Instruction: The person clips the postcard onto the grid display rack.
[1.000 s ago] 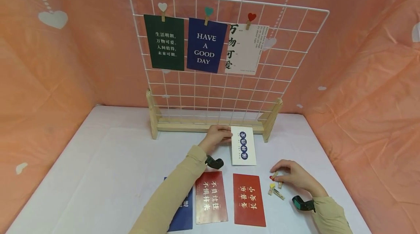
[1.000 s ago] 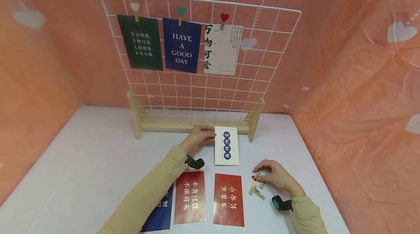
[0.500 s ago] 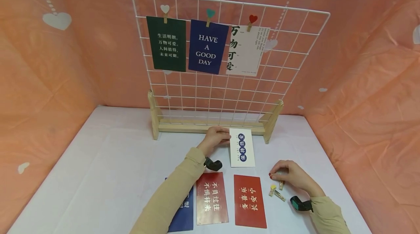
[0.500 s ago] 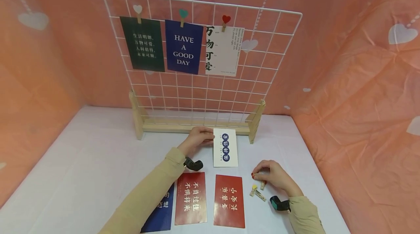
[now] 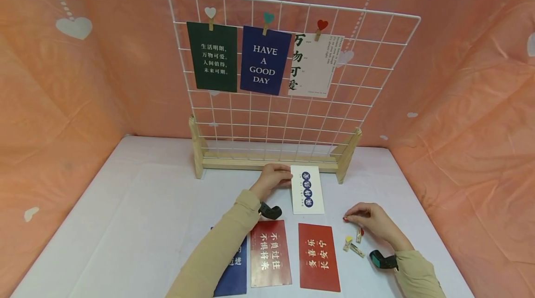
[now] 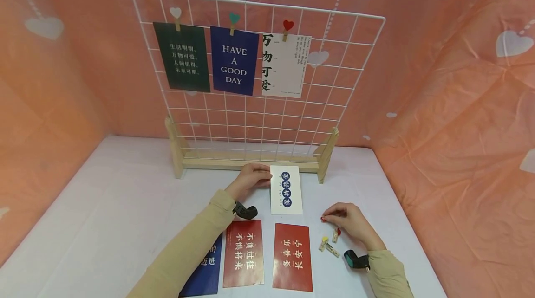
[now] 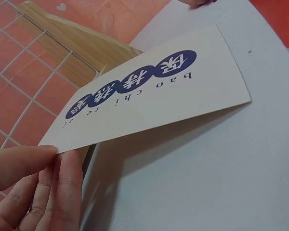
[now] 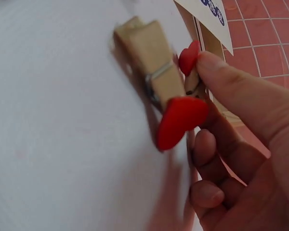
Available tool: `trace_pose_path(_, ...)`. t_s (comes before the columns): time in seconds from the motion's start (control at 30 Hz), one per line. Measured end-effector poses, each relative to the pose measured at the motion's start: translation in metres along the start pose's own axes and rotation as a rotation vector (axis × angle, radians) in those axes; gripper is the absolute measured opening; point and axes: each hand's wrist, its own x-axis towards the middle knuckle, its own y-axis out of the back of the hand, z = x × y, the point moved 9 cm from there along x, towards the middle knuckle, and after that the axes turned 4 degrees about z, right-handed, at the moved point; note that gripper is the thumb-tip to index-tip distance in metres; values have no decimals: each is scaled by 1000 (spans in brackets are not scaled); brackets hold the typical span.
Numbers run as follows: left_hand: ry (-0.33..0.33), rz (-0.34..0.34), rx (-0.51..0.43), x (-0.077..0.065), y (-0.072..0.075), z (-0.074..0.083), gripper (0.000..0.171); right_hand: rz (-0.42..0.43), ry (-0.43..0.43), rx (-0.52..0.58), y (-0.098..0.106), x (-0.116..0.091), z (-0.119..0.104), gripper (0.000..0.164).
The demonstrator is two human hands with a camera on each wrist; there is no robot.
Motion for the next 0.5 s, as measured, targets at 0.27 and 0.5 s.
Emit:
trace_pose_path(0.27, 36, 5, -4, 2, 2, -5, 29, 45, -24, -12, 3, 1, 3, 11)
trace_pose_path(0.5, 46, 12, -22, 0, 4, -5, 32, 46, -52, -35, 4, 3, 6, 18)
